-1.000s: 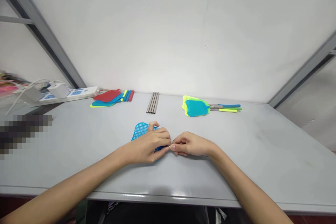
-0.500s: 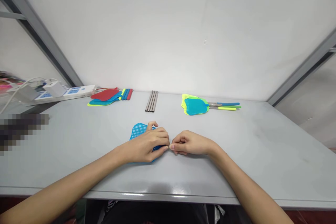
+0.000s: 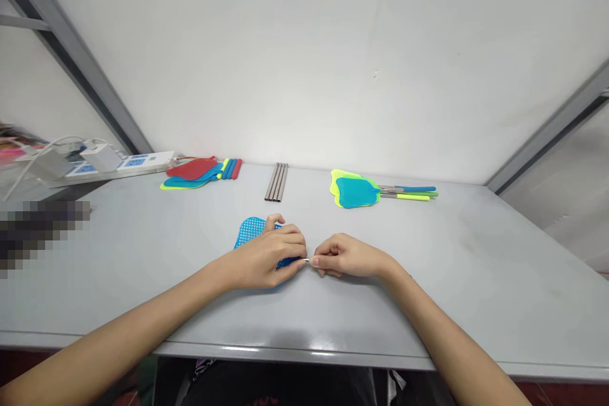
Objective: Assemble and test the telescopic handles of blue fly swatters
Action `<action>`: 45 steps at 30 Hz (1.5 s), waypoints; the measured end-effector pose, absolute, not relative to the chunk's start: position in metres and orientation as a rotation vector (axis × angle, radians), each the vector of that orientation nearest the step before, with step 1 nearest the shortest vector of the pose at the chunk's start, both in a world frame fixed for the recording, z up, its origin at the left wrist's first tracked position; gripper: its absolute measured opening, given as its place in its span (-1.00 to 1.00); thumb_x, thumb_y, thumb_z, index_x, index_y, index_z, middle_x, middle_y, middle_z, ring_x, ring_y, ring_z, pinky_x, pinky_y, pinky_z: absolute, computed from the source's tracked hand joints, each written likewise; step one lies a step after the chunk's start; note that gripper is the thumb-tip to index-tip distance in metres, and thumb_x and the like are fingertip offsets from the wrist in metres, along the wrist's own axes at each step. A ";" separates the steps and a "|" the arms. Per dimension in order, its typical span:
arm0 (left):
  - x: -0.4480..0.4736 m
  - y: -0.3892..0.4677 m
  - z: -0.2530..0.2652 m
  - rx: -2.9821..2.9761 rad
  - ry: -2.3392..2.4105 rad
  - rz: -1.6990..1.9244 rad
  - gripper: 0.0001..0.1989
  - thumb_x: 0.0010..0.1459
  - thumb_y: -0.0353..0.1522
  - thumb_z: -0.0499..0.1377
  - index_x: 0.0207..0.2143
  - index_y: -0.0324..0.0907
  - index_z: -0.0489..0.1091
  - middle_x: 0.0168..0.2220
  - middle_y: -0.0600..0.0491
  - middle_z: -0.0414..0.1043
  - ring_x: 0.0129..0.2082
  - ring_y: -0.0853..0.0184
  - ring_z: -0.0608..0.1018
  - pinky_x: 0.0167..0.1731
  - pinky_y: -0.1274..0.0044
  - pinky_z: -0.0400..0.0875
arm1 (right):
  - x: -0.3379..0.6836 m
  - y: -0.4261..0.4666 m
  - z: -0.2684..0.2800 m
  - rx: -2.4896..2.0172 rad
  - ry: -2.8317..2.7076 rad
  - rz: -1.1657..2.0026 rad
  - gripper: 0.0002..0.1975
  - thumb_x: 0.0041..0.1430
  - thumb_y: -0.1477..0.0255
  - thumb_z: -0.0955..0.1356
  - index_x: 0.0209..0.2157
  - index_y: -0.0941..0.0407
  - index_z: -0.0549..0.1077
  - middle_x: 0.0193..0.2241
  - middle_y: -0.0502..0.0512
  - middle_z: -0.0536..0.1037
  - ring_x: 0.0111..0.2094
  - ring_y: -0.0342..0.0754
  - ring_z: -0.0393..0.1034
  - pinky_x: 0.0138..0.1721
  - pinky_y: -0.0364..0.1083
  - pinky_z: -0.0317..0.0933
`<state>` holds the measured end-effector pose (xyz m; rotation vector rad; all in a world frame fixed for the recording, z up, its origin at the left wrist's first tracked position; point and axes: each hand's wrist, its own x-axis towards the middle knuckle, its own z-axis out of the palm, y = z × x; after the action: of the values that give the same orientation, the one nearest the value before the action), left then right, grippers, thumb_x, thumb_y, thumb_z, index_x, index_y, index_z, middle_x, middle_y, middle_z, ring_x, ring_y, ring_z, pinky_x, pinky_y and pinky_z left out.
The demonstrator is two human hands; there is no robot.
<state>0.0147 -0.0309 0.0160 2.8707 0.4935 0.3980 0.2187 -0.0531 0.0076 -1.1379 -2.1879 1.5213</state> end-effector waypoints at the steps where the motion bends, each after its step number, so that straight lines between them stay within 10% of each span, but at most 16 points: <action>1: 0.015 -0.031 0.017 2.887 0.501 0.403 -0.83 0.11 -0.43 -0.02 -0.48 -0.20 0.31 -0.48 0.11 0.33 -0.32 0.36 0.33 -0.10 0.38 -0.08 | 0.219 -0.053 0.007 -1.138 -2.178 1.533 -0.64 0.15 0.24 0.21 -0.55 0.22 0.33 -0.72 -0.12 0.17 -0.67 -0.28 -0.02 -0.63 -0.24 -0.10; 9: 0.003 -0.026 0.022 2.962 0.647 0.447 -0.80 0.11 -0.25 0.03 -0.38 -0.16 0.36 -0.16 0.00 0.27 -0.14 0.25 0.29 -0.08 0.33 -0.05 | 0.218 -0.053 0.006 -1.225 -2.143 1.507 -0.62 0.14 0.22 0.21 -0.59 0.21 0.31 -0.74 -0.11 0.16 -0.69 -0.27 0.00 -0.64 -0.23 -0.09; 28: 0.021 -0.043 0.019 3.087 0.665 0.320 -0.86 0.07 -0.45 0.00 -0.53 -0.21 0.25 -0.44 0.05 0.24 -0.40 0.33 0.23 -0.42 0.47 0.06 | 0.203 -0.060 0.001 -1.346 -2.035 1.470 -0.72 0.01 0.43 0.23 -0.71 0.19 0.24 -0.82 -0.13 0.13 -0.75 -0.29 -0.07 -0.69 -0.22 -0.18; 45: 0.028 -0.054 0.004 3.031 0.702 0.345 -0.85 0.15 -0.47 -0.04 -0.46 -0.22 0.27 -0.41 0.07 0.26 -0.30 0.32 0.28 -0.11 0.33 -0.04 | 0.205 -0.058 -0.001 -1.251 -2.037 1.584 -0.74 0.04 0.42 0.22 -0.67 0.20 0.26 -0.76 -0.12 0.18 -0.71 -0.28 -0.02 -0.65 -0.22 -0.12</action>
<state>0.0282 -0.0537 0.0044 3.0305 0.7020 0.3452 0.2055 -0.0577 -0.0008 -1.2511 -2.0368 1.5840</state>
